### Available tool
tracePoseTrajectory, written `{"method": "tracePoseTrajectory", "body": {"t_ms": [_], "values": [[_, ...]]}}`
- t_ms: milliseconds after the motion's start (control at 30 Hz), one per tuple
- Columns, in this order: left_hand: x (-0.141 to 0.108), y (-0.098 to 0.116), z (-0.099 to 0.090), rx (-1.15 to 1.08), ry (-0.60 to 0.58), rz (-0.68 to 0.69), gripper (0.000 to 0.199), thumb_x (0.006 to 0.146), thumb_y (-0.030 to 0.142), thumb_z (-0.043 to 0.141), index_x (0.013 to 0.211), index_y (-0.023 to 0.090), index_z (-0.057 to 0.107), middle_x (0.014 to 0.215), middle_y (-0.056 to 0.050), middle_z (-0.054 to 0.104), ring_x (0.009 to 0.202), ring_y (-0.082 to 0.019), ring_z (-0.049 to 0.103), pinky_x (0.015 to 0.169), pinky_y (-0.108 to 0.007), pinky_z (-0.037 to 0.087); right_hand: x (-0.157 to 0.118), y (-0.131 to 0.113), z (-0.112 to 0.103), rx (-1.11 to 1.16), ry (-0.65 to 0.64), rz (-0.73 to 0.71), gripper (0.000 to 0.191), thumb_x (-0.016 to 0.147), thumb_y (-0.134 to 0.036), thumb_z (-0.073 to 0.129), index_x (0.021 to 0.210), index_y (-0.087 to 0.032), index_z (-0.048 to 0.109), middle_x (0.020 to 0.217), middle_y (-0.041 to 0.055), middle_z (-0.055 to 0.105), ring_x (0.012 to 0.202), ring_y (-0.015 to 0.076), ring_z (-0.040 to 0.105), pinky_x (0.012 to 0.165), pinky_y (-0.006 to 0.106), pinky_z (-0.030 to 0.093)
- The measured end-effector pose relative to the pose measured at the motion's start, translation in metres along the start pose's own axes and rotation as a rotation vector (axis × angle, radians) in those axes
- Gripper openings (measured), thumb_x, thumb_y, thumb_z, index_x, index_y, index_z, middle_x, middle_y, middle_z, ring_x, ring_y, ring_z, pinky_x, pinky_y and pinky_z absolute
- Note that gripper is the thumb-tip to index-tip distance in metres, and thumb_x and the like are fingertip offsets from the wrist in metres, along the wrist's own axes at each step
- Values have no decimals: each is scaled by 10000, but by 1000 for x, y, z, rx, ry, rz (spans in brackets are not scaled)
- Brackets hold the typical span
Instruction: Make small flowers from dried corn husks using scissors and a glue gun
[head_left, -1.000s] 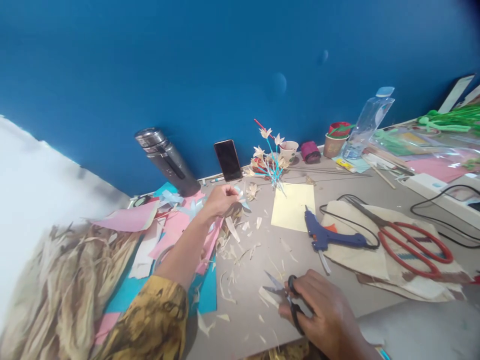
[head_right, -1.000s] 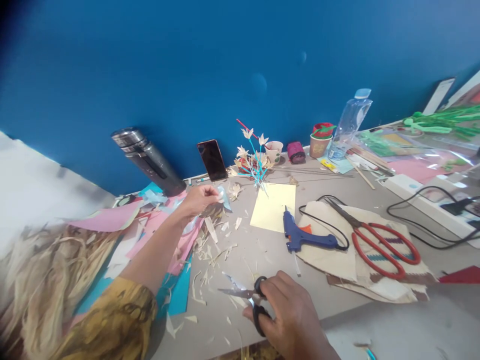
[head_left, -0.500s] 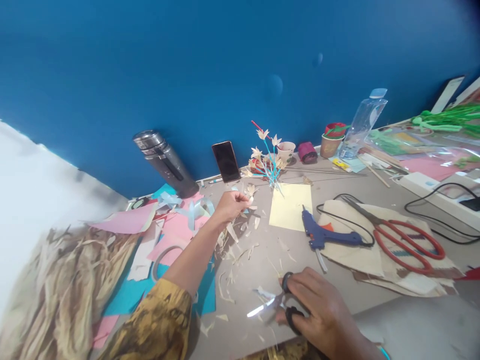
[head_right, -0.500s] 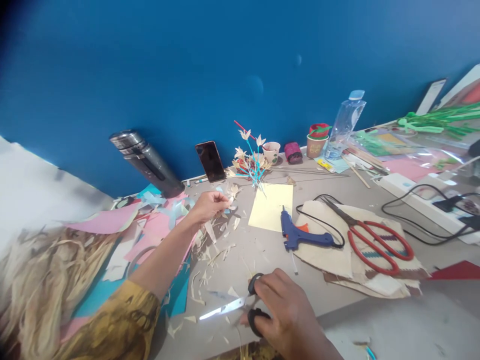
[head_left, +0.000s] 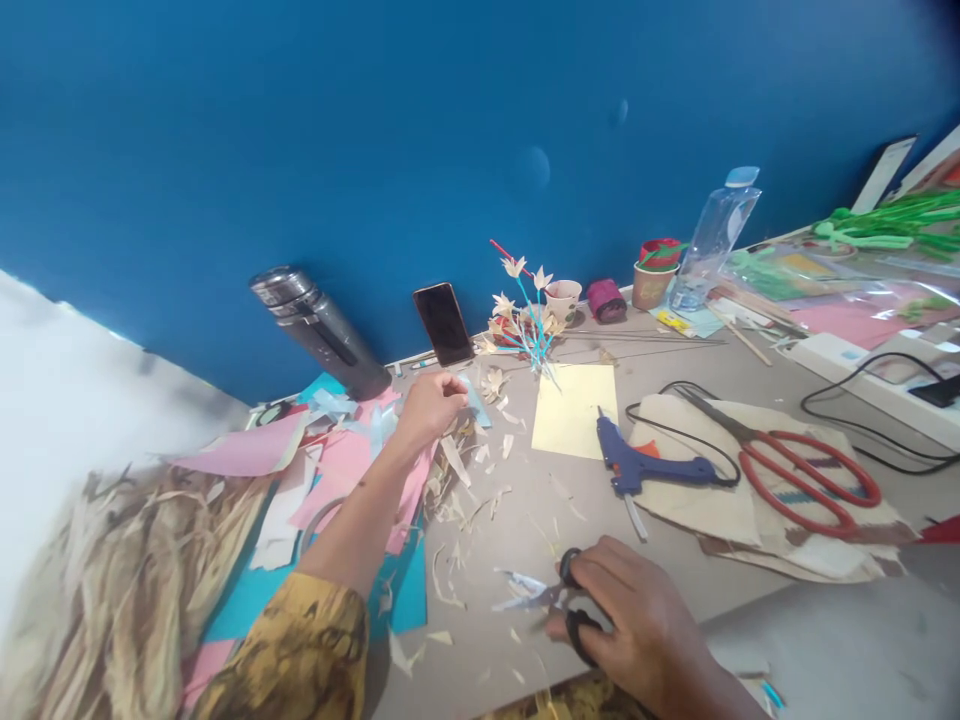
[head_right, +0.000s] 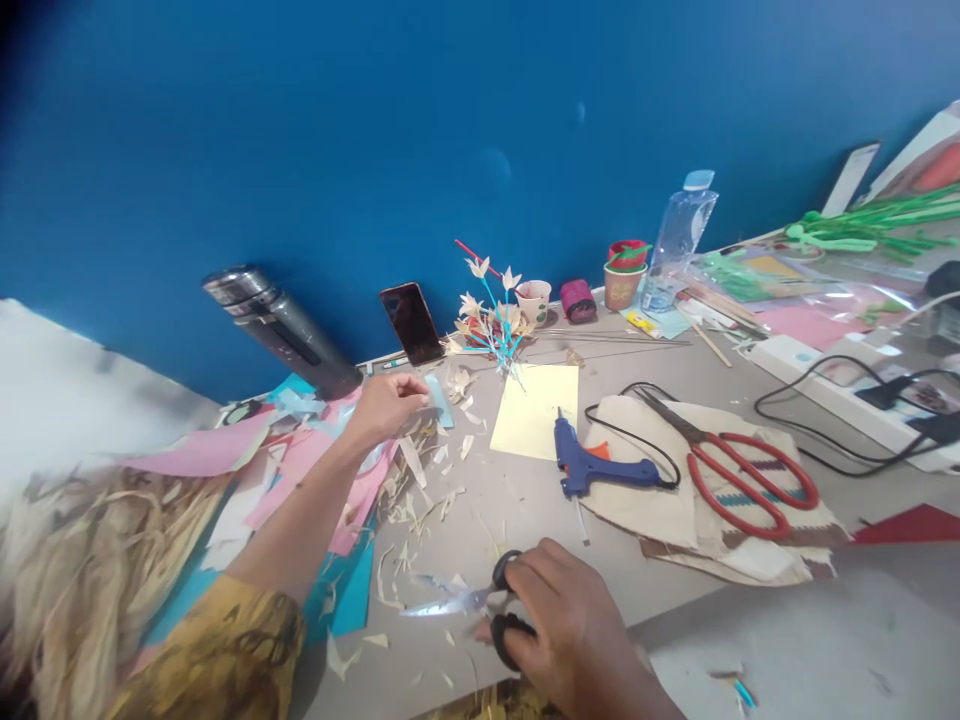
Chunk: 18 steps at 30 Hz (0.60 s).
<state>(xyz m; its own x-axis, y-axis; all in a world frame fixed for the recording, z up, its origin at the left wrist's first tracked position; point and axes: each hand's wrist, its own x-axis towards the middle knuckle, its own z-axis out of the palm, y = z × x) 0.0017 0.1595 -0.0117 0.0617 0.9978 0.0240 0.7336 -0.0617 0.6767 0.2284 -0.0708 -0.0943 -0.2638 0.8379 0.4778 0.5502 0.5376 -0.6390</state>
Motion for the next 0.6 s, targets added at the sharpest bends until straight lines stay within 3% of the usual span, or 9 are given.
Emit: {"method": "tracePoseTrajectory", "body": {"t_ms": [133, 400, 600], "values": [[-13, -8, -5, 215, -112, 40, 152, 724, 210, 578, 700, 183, 726, 682, -19, 707, 683, -188, 634, 656, -288, 439, 0, -1, 0, 15, 13, 9, 219, 820, -224, 785, 854, -195, 571, 777, 20, 614, 706, 186, 506, 613, 303, 347], [-17, -16, 13, 271, -207, 168, 256, 657, 150, 644, 860, 206, 788, 795, -35, 652, 742, -196, 600, 737, -304, 470, 1, -1, -1, -19, -1, 24, 173, 844, -245, 749, 844, -198, 583, 757, 21, 605, 696, 183, 510, 610, 303, 356], [-18, -15, 12, 245, -188, 179, 100, 650, 131, 627, 666, 184, 710, 795, -44, 627, 748, -197, 588, 724, -307, 444, 0, -1, 0, -18, -8, 24, 178, 838, -230, 753, 850, -202, 577, 773, 24, 614, 699, 186, 519, 614, 302, 362]]}}
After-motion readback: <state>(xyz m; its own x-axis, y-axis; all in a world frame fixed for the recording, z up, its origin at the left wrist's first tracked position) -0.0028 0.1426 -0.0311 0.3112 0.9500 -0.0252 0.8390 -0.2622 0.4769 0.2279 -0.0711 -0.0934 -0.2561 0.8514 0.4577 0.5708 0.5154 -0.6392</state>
